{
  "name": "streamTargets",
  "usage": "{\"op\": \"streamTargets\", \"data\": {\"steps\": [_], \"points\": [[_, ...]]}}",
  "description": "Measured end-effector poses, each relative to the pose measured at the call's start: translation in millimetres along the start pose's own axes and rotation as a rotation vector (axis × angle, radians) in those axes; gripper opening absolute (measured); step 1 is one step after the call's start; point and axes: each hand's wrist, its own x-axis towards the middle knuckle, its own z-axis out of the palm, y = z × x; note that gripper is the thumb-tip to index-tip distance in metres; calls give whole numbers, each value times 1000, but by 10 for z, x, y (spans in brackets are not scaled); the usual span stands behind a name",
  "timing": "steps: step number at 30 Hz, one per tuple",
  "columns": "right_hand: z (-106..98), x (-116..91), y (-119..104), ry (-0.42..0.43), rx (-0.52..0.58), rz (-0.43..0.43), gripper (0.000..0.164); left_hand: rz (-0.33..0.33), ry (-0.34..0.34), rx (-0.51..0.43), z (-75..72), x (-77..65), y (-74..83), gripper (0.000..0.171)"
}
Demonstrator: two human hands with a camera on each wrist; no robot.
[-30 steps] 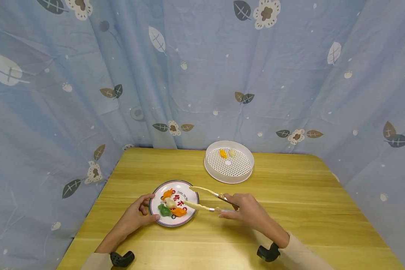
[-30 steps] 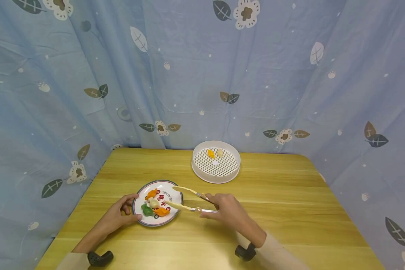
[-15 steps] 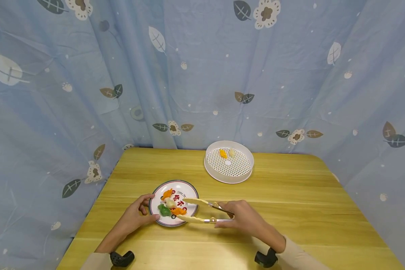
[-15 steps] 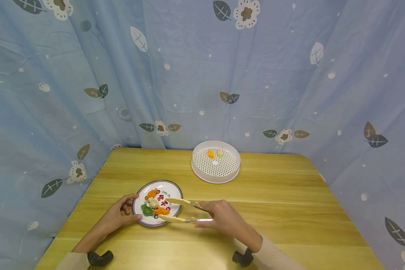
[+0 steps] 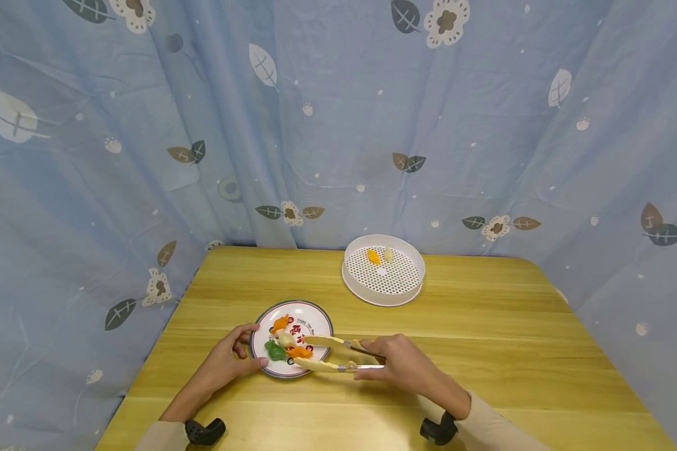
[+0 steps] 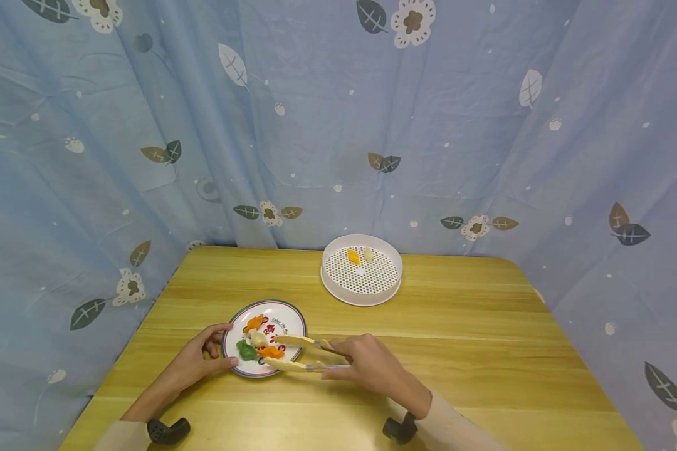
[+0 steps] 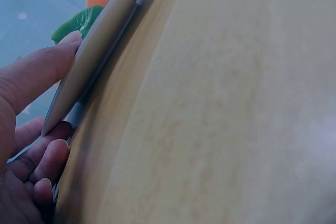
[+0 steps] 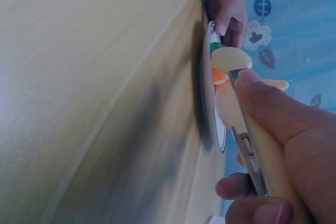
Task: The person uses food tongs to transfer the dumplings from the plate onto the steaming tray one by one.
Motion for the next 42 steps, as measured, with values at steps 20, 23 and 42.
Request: {"op": "streamTargets", "data": {"steps": [20,23,42], "points": [[-57,28,-13,-25,-7,-38,41,5,1,19,5,22,-6,81],[-63,8,4,-4,-10,-48,41,7,-3,14,3,17,-5,81],[-210,-38,94,145,-10,-41,56,-4,-3,0,1,-7,20,82]]}}
